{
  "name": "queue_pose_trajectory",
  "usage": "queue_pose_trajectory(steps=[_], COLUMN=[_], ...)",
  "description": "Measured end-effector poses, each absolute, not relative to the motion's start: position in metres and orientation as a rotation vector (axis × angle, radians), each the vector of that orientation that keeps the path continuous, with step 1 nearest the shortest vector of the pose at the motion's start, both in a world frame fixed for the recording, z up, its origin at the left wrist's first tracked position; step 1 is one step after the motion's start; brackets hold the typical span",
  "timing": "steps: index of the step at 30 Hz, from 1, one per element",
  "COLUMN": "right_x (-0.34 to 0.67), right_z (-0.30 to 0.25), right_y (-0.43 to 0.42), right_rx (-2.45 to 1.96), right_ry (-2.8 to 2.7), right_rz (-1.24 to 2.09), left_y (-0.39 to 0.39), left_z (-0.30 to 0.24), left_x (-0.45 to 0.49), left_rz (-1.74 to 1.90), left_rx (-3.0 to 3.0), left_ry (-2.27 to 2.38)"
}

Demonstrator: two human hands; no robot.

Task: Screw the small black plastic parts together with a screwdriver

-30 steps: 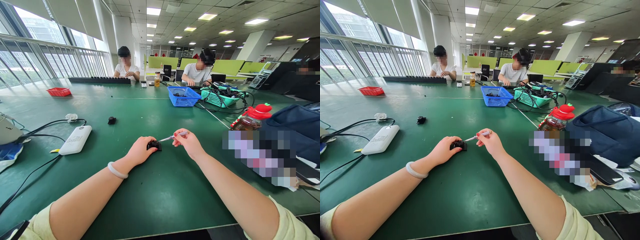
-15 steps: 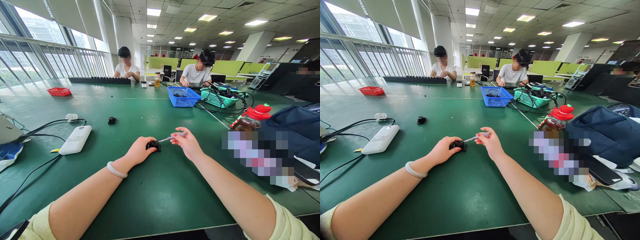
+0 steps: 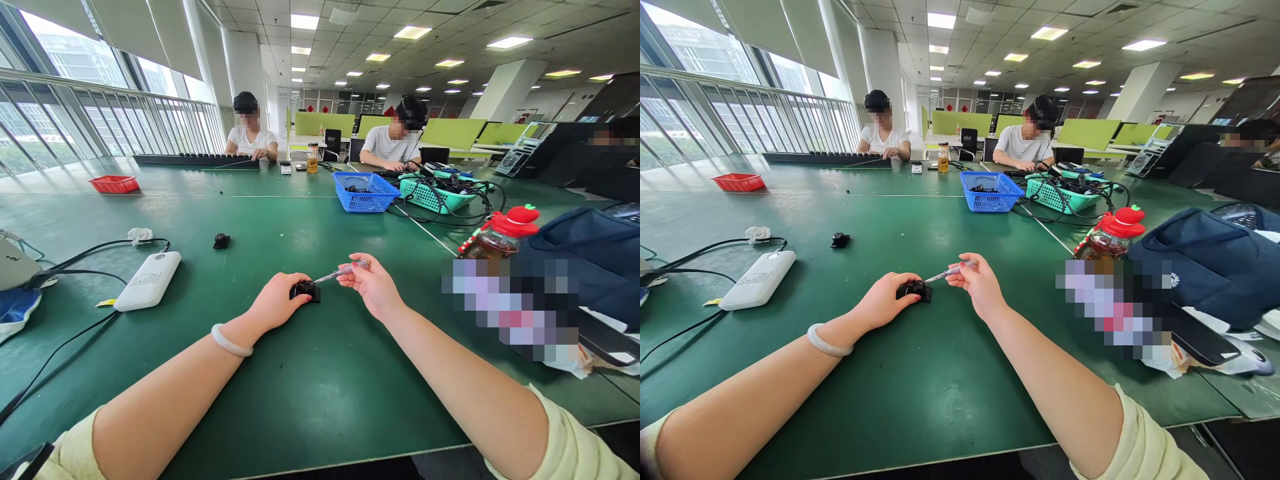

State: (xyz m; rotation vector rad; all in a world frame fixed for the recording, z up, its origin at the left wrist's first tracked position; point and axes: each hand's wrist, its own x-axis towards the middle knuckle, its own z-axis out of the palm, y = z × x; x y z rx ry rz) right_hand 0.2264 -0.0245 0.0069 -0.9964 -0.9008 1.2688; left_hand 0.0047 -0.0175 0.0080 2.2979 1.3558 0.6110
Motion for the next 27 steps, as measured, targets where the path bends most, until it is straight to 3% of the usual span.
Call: queue_pose_trajectory(steps=[27], right_x=[0.228], right_z=[0.0037], right_y=[-0.0235], right_rx=[-1.102], right_ry=[-0.995], right_rz=[1.195], left_y=[-0.015], left_z=[0.0036], left_x=[0.0033], left_rz=[0.597], left_rx=[2.323], left_ry=[1.337])
